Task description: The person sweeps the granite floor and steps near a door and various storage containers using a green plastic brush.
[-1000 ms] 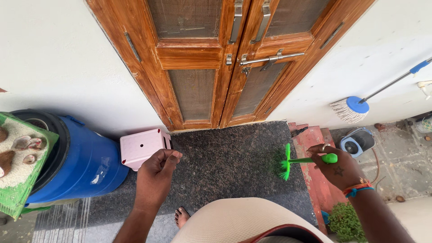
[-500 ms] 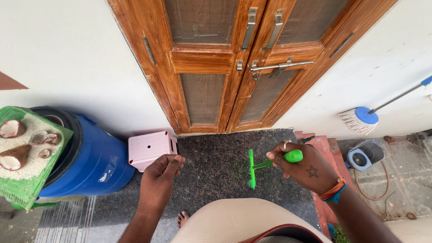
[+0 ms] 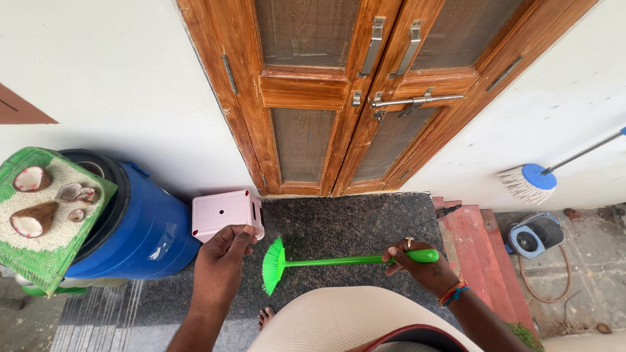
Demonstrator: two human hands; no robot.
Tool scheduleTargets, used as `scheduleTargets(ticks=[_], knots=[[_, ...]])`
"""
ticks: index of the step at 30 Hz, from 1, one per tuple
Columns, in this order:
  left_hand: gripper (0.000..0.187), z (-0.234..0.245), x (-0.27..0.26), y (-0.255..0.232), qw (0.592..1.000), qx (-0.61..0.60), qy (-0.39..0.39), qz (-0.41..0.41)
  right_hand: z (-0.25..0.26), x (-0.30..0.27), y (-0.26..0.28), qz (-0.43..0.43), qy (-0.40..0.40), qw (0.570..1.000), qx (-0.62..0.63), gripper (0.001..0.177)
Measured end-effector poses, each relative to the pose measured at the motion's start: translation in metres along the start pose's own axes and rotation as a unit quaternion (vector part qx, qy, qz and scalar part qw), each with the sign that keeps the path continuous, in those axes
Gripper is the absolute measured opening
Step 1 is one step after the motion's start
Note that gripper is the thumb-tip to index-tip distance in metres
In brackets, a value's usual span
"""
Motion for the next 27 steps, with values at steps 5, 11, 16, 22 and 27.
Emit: scheduleTargets(ticks=[5,11,16,22,27], knots=[[0.031,-0.008,0.001,-0.004,1.0,0.009,0.016,-0.017,0.057,-0.026,-0.013,-0.038,-0.083,0.986,-0.139,0.03],[0.031,-0.03,0.007,-0.018,0.998,0.029,0.054,-0.002,0.141,-0.062,0.002,0.017,-0.163,0.977,-0.133,0.031],[0.029,-0.05,0.013,-0.03,0.996,0.026,0.084,-0.033,0.174,-0.075,-0.008,0.015,-0.212,0.964,-0.157,0.025],[0.03,-0.064,0.017,-0.036,0.99,0.066,0.106,-0.068,0.163,-0.078,-0.004,0.131,-0.242,0.941,-0.199,0.02],[0.032,-0.065,0.018,-0.038,0.985,0.102,0.114,-0.081,0.139,-0.087,0.02,0.086,-0.281,0.925,-0.24,0.018]])
Point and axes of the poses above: each hand's wrist, its own x-axis towards the middle knuckle, its own z-axis out of the back of the hand, y = z × x, the point moved 7 cm from there along x, towards the middle knuckle, and after that the axes turned 9 degrees about x, right-handed, at the moved point
